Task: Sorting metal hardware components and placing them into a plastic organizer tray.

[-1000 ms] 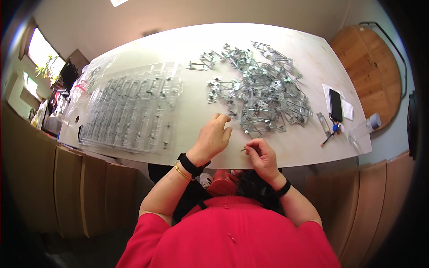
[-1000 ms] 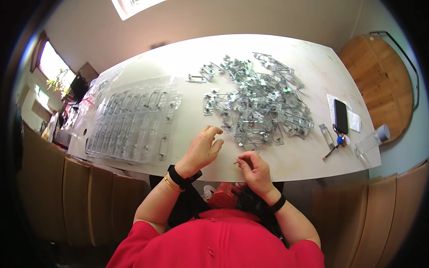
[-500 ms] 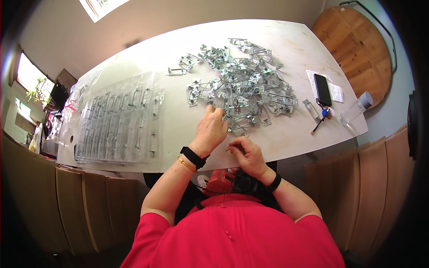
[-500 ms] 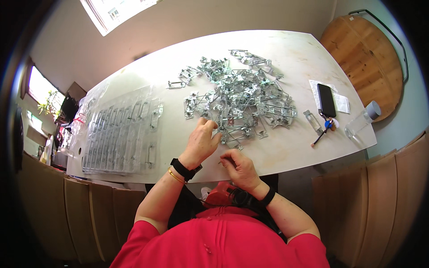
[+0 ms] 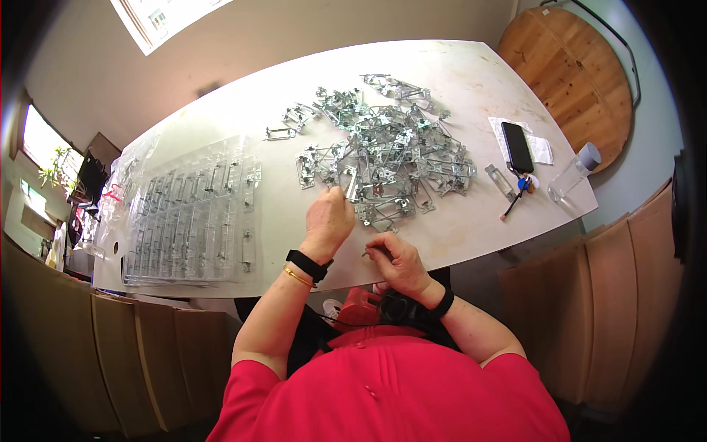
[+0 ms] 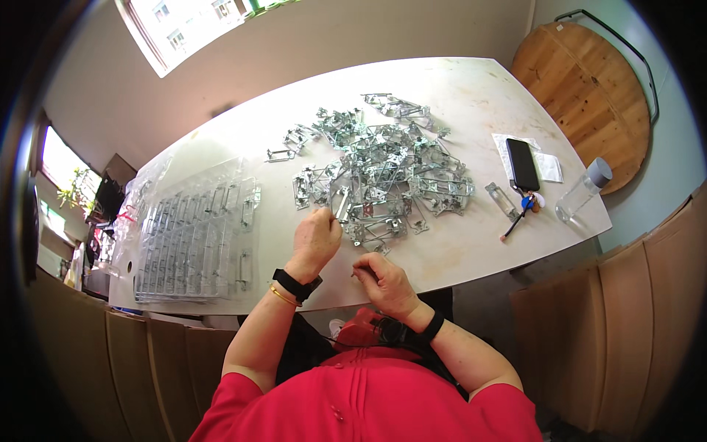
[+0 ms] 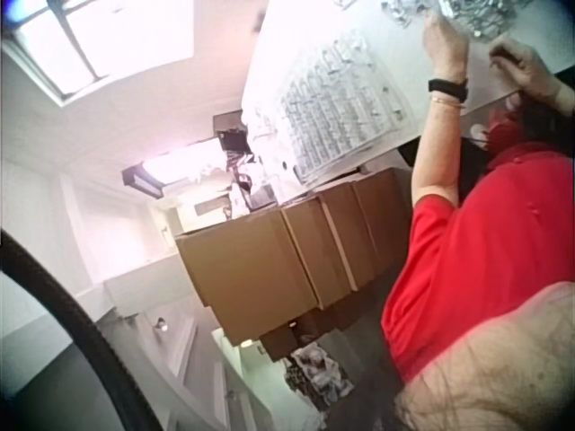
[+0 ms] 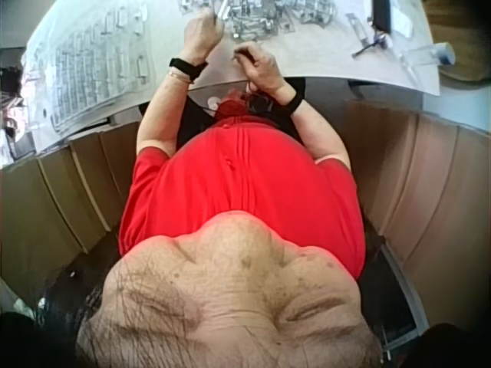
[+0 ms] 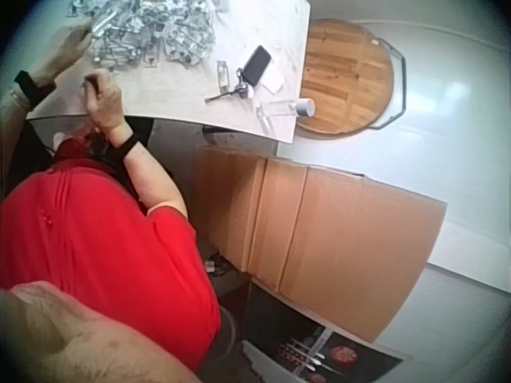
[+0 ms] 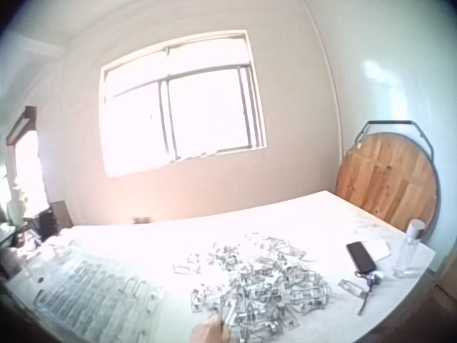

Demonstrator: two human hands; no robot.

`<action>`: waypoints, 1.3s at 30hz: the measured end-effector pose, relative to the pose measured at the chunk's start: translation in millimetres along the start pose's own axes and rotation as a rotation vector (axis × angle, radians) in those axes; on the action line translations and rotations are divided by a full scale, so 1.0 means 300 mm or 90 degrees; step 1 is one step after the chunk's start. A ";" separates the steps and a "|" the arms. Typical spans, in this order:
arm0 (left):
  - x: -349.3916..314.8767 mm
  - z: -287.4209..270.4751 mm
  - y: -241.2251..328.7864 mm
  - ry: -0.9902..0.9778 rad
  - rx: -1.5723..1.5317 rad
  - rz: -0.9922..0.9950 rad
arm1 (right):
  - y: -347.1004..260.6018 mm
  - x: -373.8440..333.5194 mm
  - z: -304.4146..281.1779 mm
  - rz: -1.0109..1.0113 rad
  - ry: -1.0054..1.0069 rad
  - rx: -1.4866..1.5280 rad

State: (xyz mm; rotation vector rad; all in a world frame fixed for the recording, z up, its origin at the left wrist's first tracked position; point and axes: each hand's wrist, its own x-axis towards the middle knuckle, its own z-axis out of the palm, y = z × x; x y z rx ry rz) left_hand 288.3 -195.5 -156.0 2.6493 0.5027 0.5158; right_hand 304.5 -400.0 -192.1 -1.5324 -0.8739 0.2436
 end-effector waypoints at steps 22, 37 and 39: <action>-0.120 -0.207 0.063 0.031 -0.421 -0.226 | 0.004 -0.008 0.004 -0.020 0.009 -0.016; -0.376 -0.254 -0.086 -0.109 -0.237 -0.294 | -0.023 0.018 -0.008 0.026 0.014 -0.044; -0.400 -0.236 -0.086 -0.039 -0.127 -0.217 | -0.013 0.010 -0.002 0.009 0.025 -0.067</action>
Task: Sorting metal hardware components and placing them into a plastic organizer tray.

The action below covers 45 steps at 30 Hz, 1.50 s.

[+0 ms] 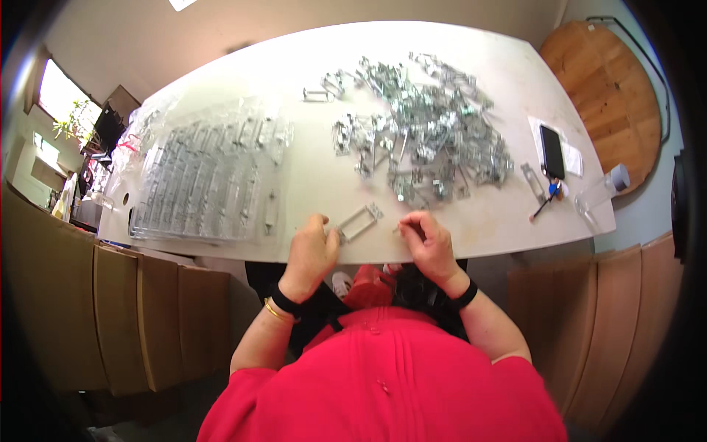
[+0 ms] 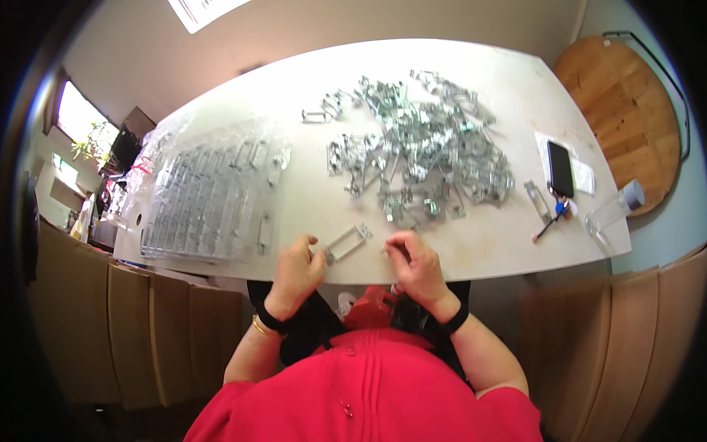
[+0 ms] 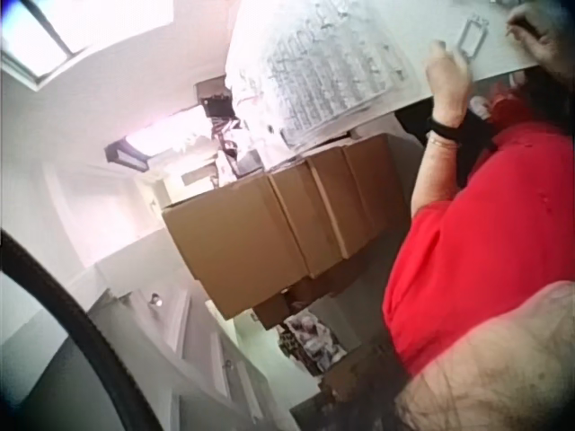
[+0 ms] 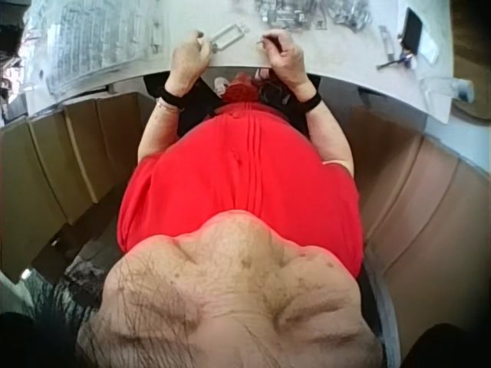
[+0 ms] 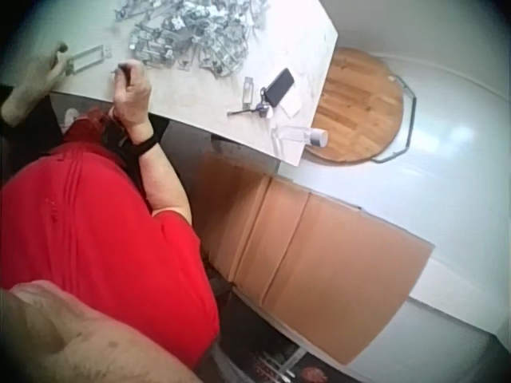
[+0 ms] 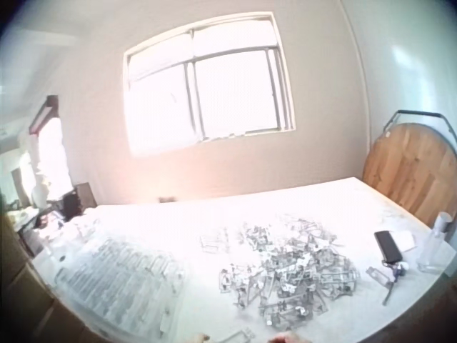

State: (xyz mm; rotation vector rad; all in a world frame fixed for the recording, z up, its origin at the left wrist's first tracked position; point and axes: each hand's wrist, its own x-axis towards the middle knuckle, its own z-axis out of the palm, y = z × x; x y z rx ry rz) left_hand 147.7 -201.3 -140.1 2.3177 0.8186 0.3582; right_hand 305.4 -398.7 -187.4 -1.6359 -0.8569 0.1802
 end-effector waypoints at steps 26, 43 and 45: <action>-0.062 0.167 -0.063 0.151 0.075 0.311 | 0.027 -0.013 -0.004 0.022 -0.015 -0.021; -0.101 0.152 -0.039 0.110 0.061 0.324 | 0.016 -0.023 -0.003 0.007 -0.013 -0.003; -0.118 0.143 -0.043 0.089 0.038 0.325 | 0.007 -0.034 -0.006 0.014 -0.013 -0.007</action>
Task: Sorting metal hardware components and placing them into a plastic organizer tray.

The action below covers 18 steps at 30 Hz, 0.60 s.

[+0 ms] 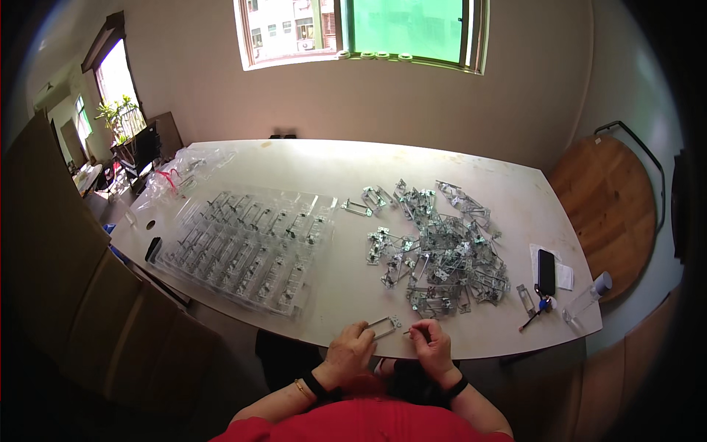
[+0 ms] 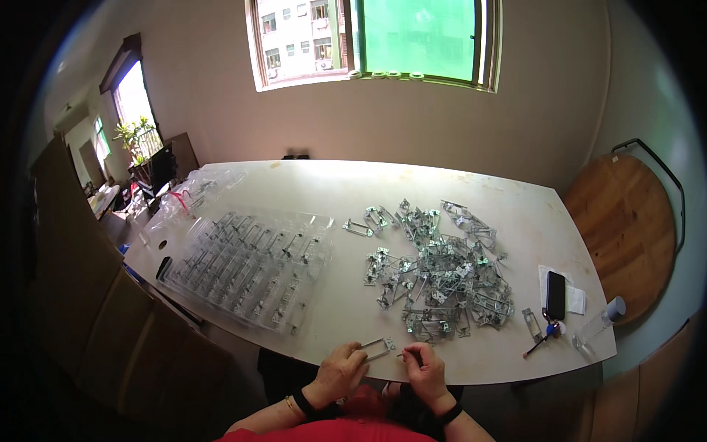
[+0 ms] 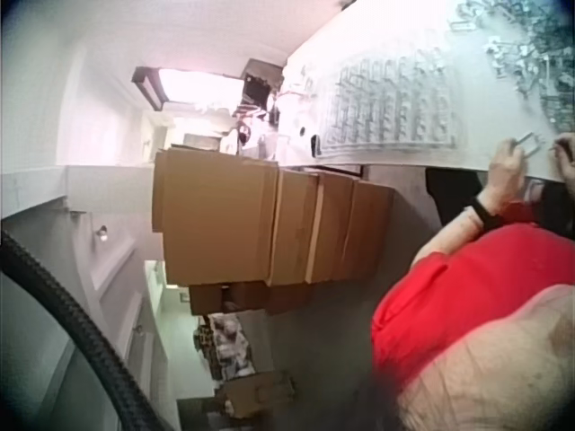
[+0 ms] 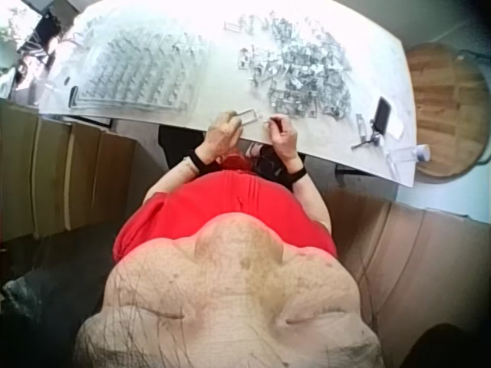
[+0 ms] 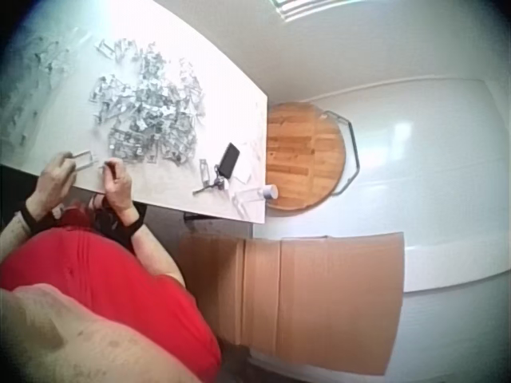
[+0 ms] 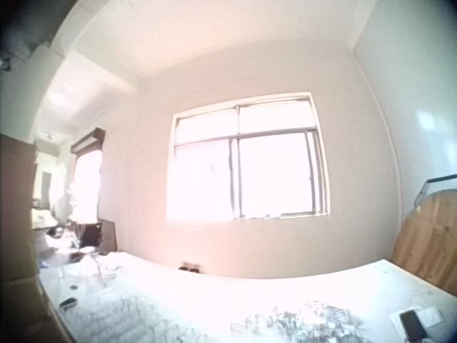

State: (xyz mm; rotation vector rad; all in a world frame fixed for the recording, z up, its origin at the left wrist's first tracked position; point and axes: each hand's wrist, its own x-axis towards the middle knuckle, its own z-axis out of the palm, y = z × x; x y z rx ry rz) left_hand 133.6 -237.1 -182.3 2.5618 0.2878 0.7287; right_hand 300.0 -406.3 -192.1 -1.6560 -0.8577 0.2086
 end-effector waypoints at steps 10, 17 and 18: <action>0.011 -0.075 0.031 -0.076 -0.020 -0.030 | -0.002 0.048 0.006 -0.014 0.001 -0.022; -0.024 -0.053 0.012 -0.060 -0.022 -0.006 | 0.000 0.030 0.005 0.002 0.008 0.002; -0.024 -0.058 0.018 -0.069 -0.022 -0.010 | 0.003 0.027 0.006 0.001 0.010 0.008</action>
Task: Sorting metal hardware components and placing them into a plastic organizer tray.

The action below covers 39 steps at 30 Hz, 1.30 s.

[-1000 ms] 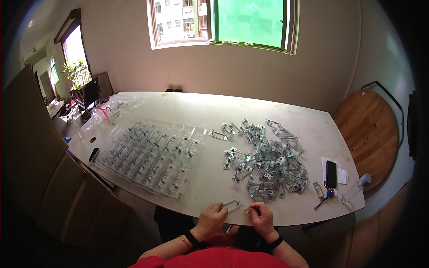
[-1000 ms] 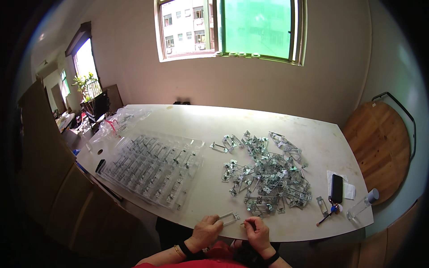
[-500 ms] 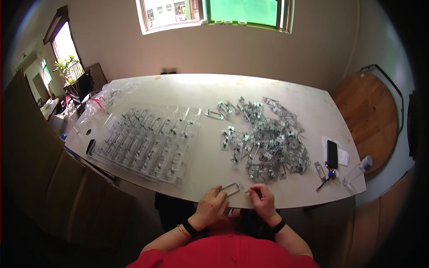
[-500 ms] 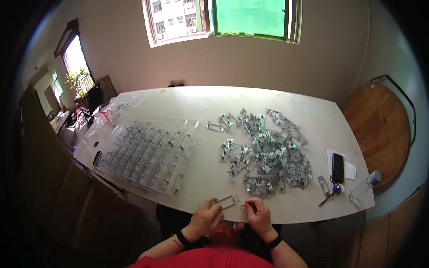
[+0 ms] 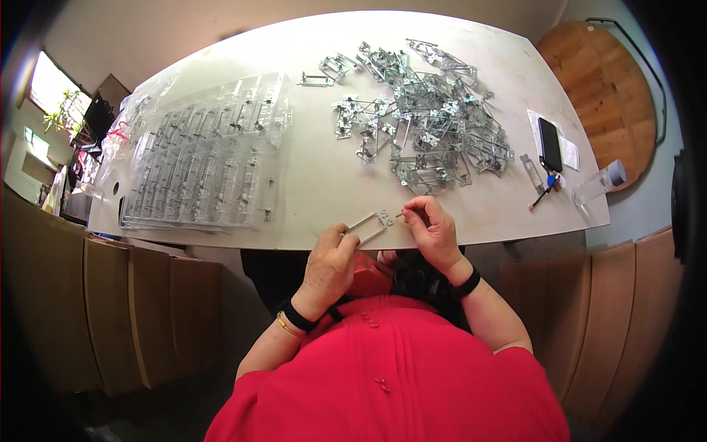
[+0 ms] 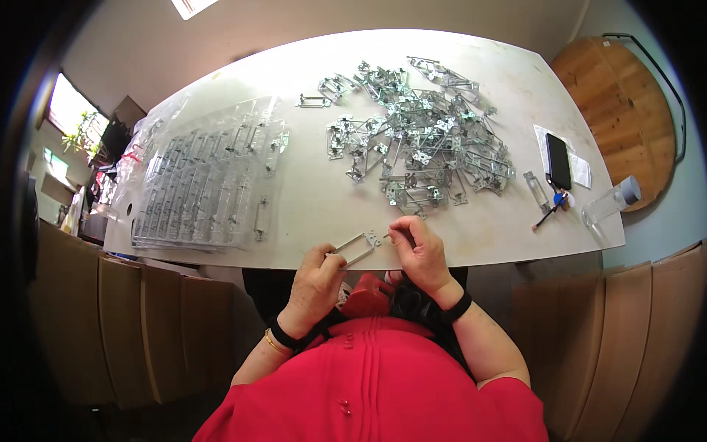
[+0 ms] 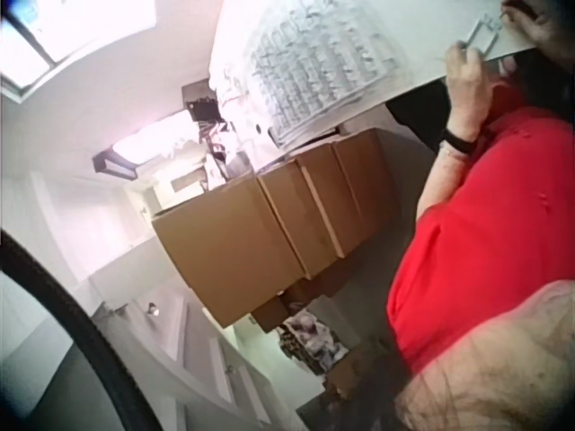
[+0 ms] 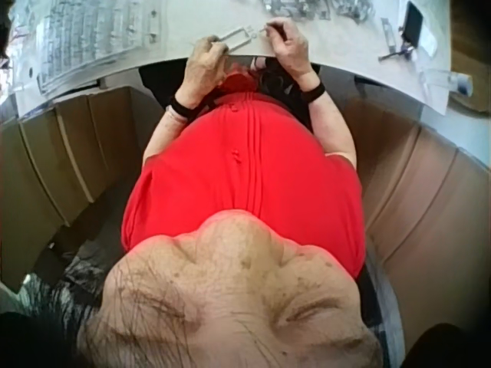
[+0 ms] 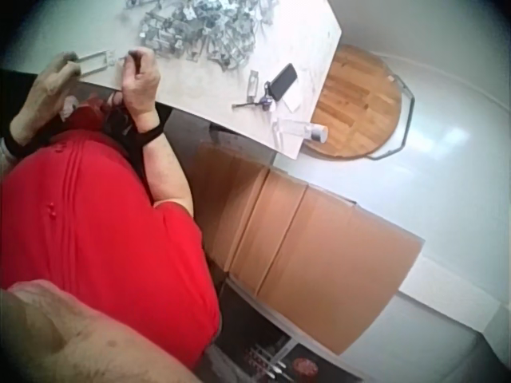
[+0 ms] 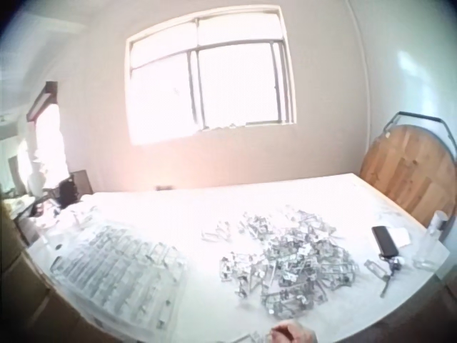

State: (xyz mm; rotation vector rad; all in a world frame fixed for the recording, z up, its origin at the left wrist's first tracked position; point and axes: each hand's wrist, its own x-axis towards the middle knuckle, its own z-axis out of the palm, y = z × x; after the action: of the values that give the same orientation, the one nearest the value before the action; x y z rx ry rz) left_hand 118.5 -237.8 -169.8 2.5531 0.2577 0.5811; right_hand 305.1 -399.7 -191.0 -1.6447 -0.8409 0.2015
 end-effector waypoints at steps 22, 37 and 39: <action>0.097 -0.026 -0.023 0.044 -0.212 -0.181 | -0.005 -0.001 -0.001 0.028 -0.001 0.030; 0.117 0.055 -0.055 0.154 -0.132 -0.147 | -0.006 0.002 0.012 0.030 0.033 0.028; 0.112 0.057 -0.060 0.175 -0.123 -0.111 | 0.002 0.002 0.015 0.040 0.035 0.038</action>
State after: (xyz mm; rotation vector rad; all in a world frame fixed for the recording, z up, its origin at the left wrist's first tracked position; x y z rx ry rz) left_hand 154.8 -220.2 -180.6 2.2358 0.4899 0.8461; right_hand 303.3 -396.0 -192.7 -1.6152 -0.7359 0.2225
